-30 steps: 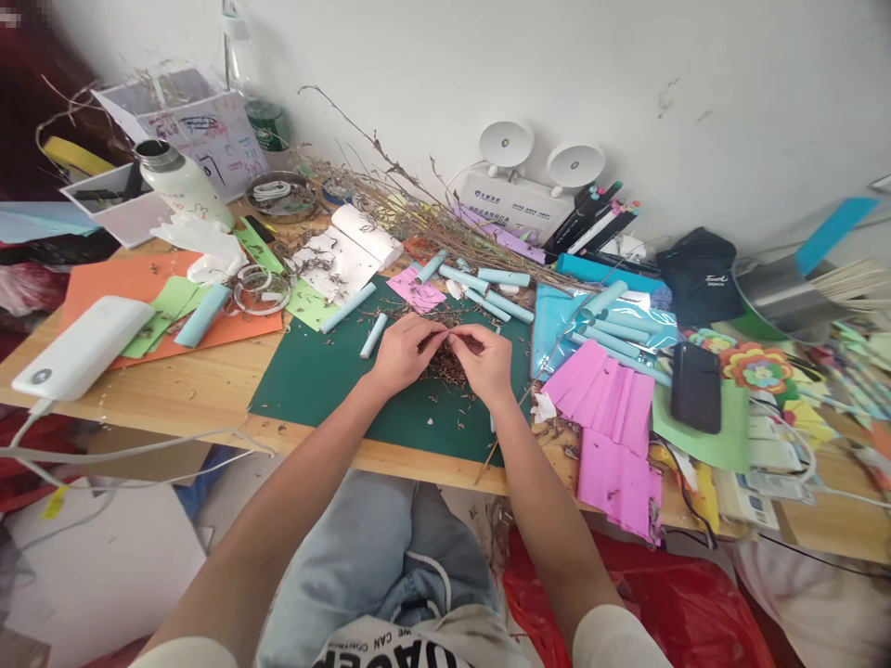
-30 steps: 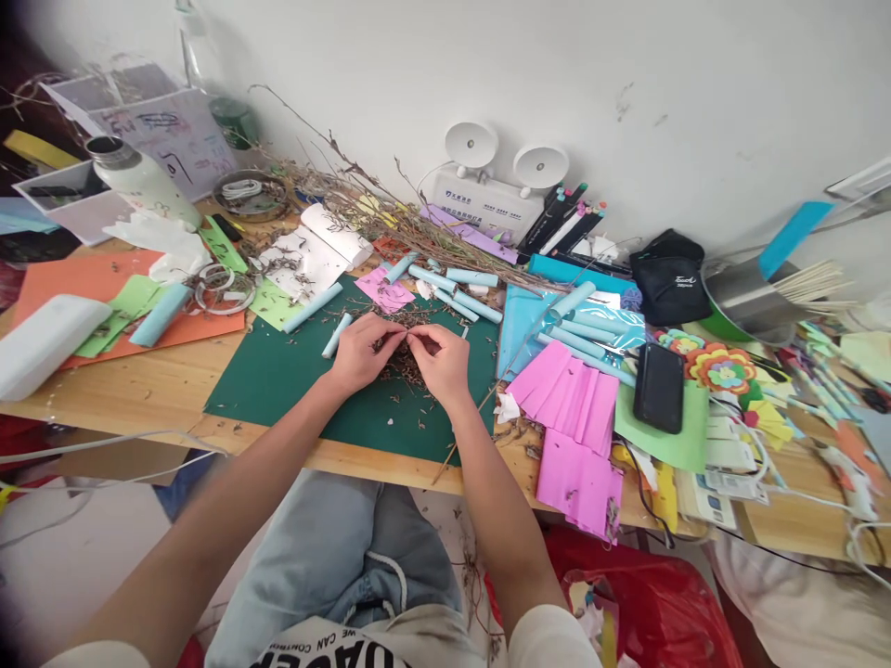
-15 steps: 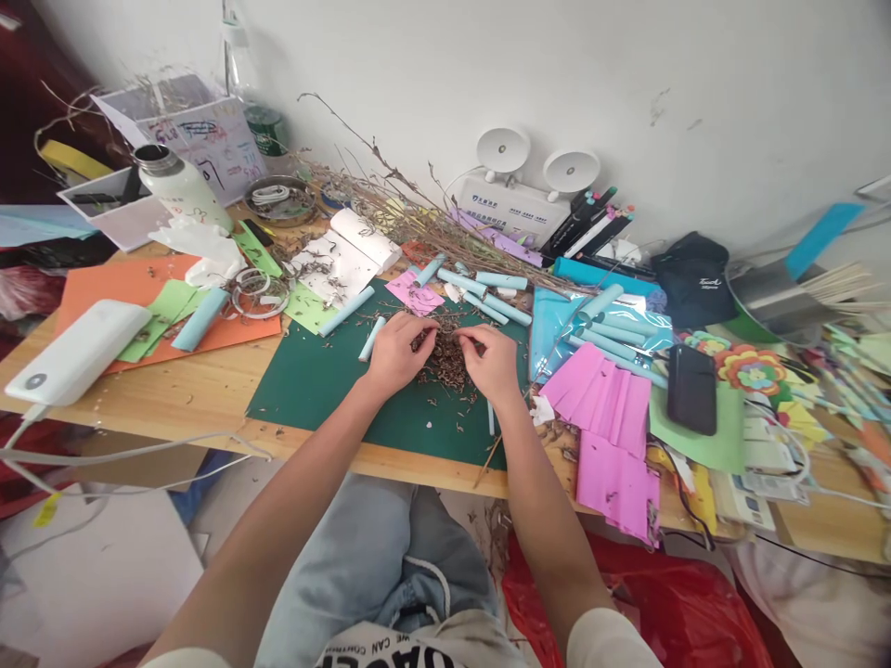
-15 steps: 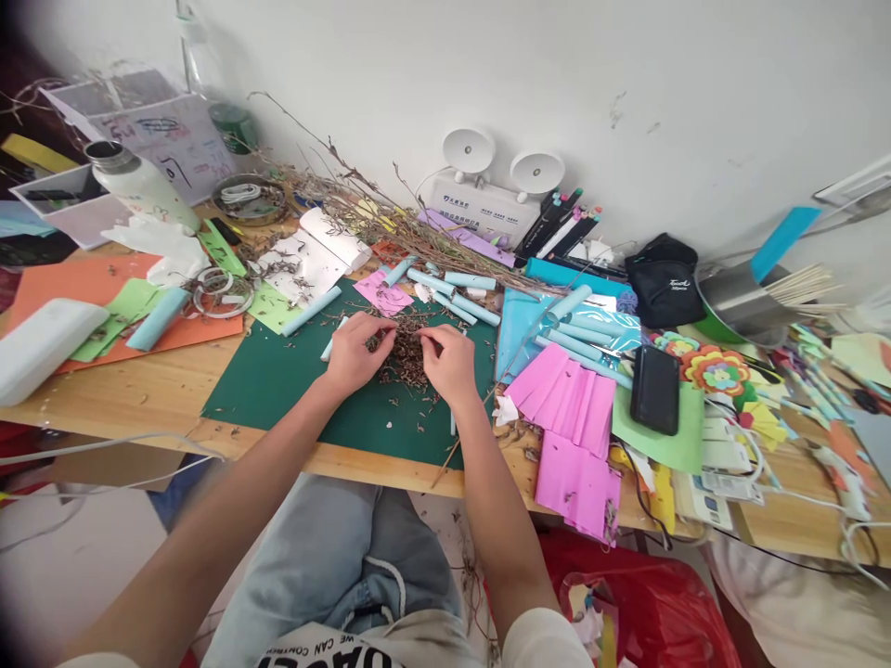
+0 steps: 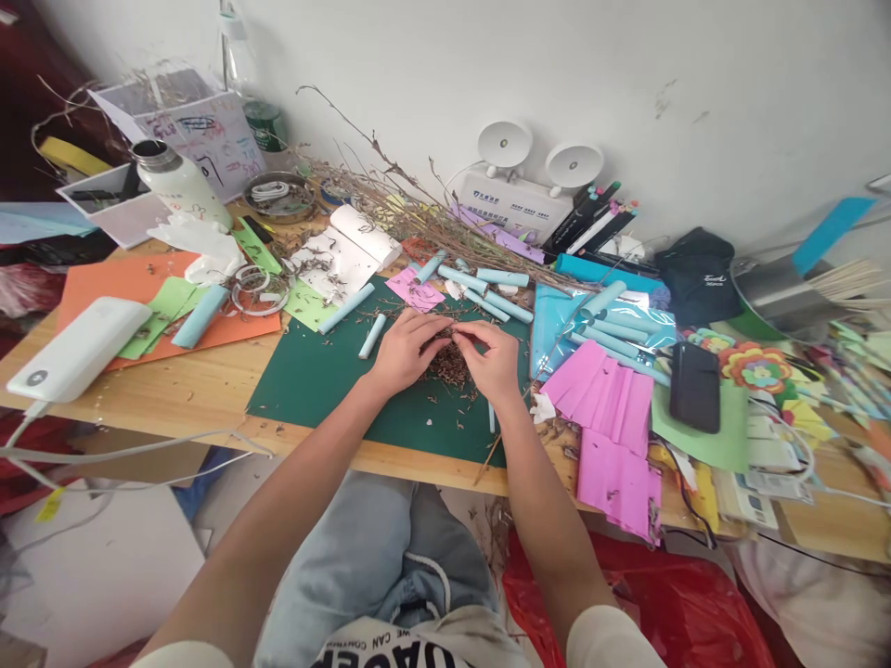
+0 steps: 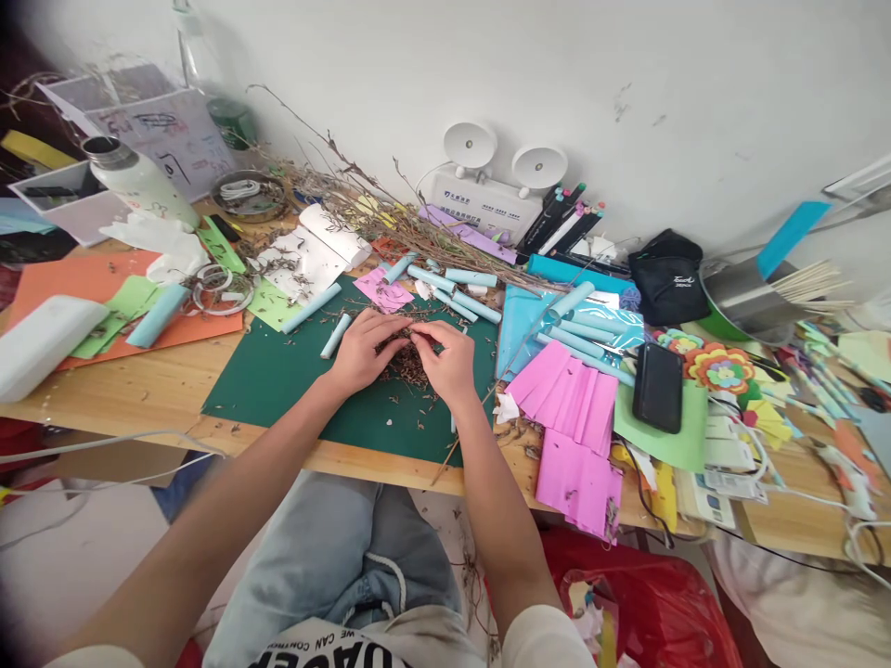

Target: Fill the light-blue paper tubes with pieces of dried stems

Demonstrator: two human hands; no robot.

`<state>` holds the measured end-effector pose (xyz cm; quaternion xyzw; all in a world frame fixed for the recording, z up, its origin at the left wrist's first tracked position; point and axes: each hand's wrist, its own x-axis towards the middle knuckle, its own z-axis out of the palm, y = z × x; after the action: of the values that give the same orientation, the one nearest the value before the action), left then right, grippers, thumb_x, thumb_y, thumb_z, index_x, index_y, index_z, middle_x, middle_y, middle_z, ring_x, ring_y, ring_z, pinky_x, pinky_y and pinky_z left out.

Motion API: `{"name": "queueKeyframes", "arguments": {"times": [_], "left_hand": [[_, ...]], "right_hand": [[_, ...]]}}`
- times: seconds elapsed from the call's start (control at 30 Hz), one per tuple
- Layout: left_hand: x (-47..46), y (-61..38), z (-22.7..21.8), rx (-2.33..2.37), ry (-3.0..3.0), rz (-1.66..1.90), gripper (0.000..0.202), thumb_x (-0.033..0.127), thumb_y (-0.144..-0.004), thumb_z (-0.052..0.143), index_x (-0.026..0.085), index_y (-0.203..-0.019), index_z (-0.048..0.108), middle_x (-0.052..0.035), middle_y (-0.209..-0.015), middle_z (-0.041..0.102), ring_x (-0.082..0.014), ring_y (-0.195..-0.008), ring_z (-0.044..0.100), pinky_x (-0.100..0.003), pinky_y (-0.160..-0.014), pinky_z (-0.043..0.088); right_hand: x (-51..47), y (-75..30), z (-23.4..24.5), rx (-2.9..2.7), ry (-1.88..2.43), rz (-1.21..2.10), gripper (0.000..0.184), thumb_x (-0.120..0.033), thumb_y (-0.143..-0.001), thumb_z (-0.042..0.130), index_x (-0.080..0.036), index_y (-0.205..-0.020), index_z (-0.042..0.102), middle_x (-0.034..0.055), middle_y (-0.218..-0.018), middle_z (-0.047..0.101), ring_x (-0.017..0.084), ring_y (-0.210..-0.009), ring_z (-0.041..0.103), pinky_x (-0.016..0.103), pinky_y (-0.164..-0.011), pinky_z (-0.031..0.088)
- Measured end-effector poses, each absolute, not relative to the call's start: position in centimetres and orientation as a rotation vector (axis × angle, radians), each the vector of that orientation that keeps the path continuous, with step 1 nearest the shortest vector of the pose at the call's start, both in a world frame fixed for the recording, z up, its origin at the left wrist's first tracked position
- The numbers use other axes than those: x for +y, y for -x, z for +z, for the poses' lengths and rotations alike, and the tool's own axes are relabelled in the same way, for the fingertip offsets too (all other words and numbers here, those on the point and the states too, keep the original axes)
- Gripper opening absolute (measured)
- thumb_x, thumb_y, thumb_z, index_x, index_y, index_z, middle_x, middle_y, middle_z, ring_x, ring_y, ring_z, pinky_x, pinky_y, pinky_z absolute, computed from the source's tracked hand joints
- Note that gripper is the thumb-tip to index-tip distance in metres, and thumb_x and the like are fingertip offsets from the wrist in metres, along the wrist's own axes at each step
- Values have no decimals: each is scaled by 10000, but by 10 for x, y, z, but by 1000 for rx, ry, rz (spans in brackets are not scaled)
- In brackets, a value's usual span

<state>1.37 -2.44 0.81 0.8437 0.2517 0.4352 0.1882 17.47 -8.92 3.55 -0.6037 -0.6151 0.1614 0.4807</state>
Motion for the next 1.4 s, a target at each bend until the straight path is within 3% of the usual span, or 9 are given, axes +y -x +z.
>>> {"name": "queueKeyframes", "arguments": {"times": [0.13, 0.27, 0.4, 0.53, 0.7, 0.9, 1.07, 1.4], "left_hand": [[-23, -16, 3, 731, -2286, 1296, 226, 275, -966, 556, 185, -1097, 715, -75, -949, 760, -179, -821, 643, -345, -766, 541], [-25, -16, 2, 730, -2259, 1337, 207, 276, -961, 564, 192, -1040, 736, -68, -941, 767, -167, -791, 655, -328, -747, 544], [-26, -16, 3, 784, -2275, 1328, 202, 292, -951, 571, 189, -975, 742, -57, -849, 754, -158, -741, 643, -306, -709, 532], [-25, -15, 4, 848, -2309, 1327, 182, 276, -928, 586, 184, -862, 729, -37, -760, 720, -148, -696, 614, -283, -666, 499], [-24, -16, 3, 909, -2255, 1317, 199, 299, -943, 579, 189, -904, 739, -42, -787, 728, -159, -720, 624, -301, -692, 511], [-27, -20, 1, 843, -2203, 1277, 259, 330, -978, 529, 184, -982, 743, -62, -839, 738, -167, -748, 634, -309, -703, 525], [-30, -21, 3, 804, -2218, 1218, 303, 323, -1000, 469, 185, -1036, 737, -78, -917, 749, -182, -793, 630, -337, -750, 529], [-29, -20, 2, 844, -2269, 1305, 225, 284, -957, 535, 183, -880, 721, -36, -747, 689, -152, -697, 581, -286, -661, 481]], "right_hand": [[-88, -172, 32, -1359, 1410, 530, 167, -290, -855, 653, -208, -972, 739, 39, -914, 750, 180, -820, 703, 312, -773, 577], [-87, -171, 28, -1316, 1466, 501, 138, -317, -826, 686, -205, -868, 755, 39, -869, 759, 189, -771, 702, 318, -742, 578], [-88, -168, 31, -1395, 1460, 424, 135, -285, -855, 641, -227, -856, 763, 38, -910, 763, 198, -838, 708, 332, -791, 575], [-90, -166, 36, -1485, 1486, 298, 166, -230, -873, 576, -219, -867, 742, 39, -847, 736, 178, -752, 675, 318, -746, 563], [-91, -169, 38, -1449, 1543, 225, 183, -250, -890, 558, -225, -882, 738, 47, -865, 737, 187, -768, 676, 331, -754, 569], [-88, -169, 32, -1540, 1455, 258, 195, -263, -899, 591, -248, -987, 765, 50, -1011, 750, 192, -922, 701, 348, -880, 572], [-86, -167, 24, -1541, 1505, 148, 243, -294, -935, 540, -247, -968, 776, 84, -970, 748, 213, -903, 692, 395, -876, 573], [-90, -160, 30, -1488, 1466, 173, 222, -283, -916, 552, -237, -904, 768, 65, -918, 754, 196, -849, 705, 350, -828, 585]]}}
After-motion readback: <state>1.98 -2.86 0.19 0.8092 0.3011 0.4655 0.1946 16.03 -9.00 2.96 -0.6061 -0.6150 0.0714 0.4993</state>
